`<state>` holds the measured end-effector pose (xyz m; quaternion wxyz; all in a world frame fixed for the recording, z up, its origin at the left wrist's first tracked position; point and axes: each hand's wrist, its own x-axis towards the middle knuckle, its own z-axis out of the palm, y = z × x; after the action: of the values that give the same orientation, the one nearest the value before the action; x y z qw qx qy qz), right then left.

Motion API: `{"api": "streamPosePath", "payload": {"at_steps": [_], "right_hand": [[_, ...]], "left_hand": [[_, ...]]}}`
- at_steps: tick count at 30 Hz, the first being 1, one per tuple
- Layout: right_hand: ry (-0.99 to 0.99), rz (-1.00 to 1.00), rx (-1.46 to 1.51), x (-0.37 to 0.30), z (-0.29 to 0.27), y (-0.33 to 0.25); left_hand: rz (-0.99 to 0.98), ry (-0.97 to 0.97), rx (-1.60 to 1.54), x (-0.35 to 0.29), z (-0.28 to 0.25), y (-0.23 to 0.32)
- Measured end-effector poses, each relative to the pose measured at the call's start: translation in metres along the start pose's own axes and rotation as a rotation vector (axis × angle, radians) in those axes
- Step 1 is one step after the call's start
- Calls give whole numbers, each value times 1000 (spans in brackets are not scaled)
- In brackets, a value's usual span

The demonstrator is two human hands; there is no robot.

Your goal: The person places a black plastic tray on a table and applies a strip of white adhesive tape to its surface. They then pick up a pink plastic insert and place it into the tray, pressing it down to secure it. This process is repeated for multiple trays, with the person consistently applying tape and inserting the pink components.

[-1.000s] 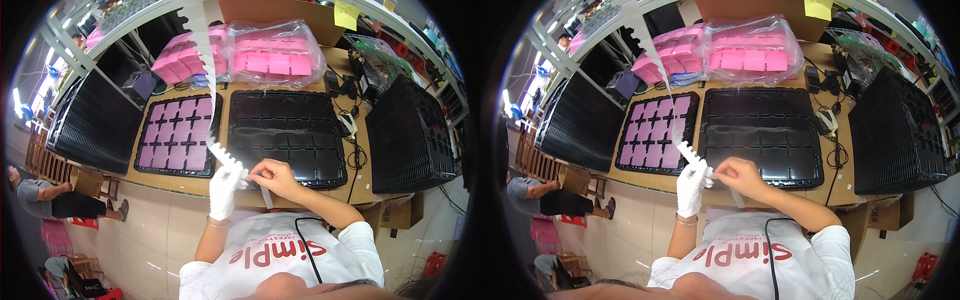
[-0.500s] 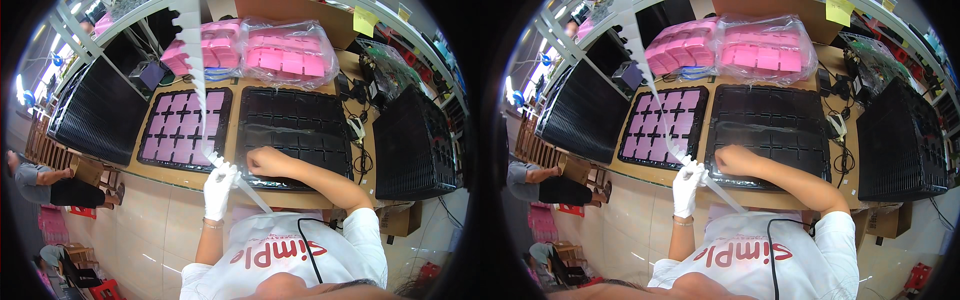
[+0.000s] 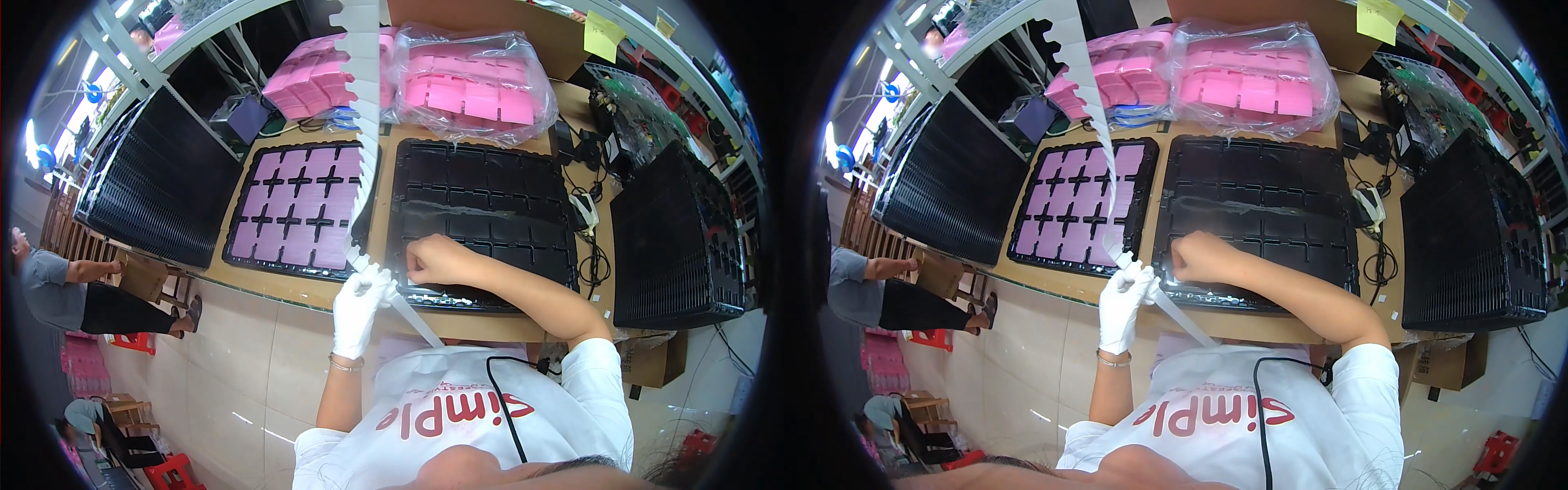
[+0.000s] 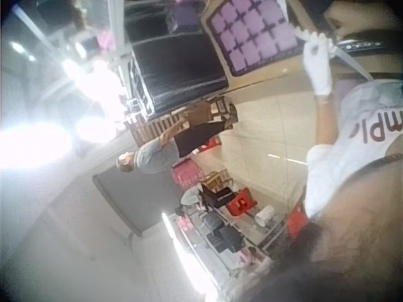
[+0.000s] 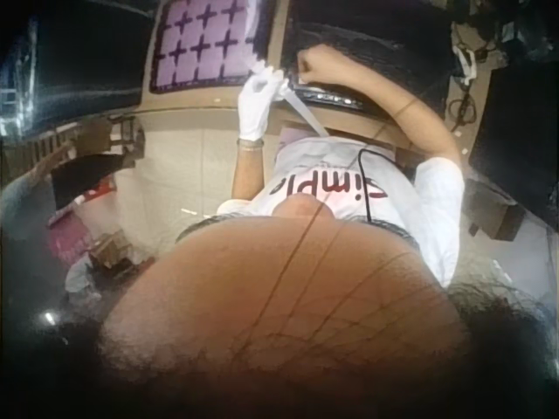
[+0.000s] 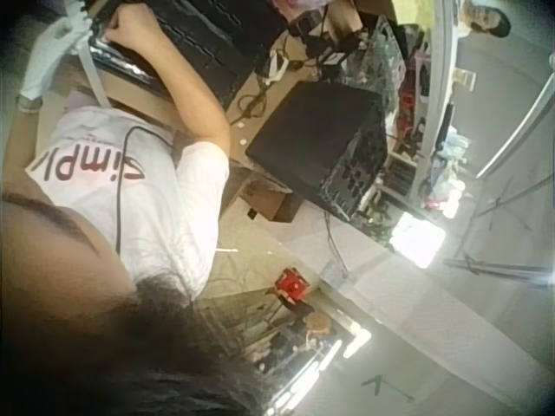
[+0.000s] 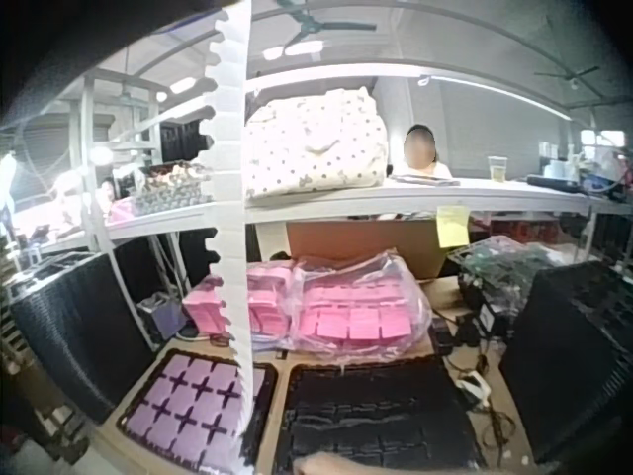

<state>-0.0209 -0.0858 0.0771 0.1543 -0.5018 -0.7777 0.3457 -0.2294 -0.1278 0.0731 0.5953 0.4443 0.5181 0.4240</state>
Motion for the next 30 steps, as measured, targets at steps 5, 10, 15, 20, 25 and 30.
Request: {"api": "streamPosePath", "payload": {"at_steps": [5, 10, 15, 20, 25, 30], "right_hand": [[39, 2, -22, 0, 8, 2], [-112, -90, 31, -15, -1, -2], [143, -38, 1315, -47, 10, 24], [296, 231, 1168, -89, 23, -13], [664, 160, 691, -126, 30, -13], [924, -269, 93, -158, 20, 3]], "left_hand": [[-2, -14, 0, 2, -2, -5], [-6, 5, -32, -1, 1, -1], [-16, 2, -99, -14, 8, 10], [14, -130, -172, -25, 47, 5], [-71, -286, -142, -20, 73, 1], [-85, -361, -121, -17, 107, 5]]}}
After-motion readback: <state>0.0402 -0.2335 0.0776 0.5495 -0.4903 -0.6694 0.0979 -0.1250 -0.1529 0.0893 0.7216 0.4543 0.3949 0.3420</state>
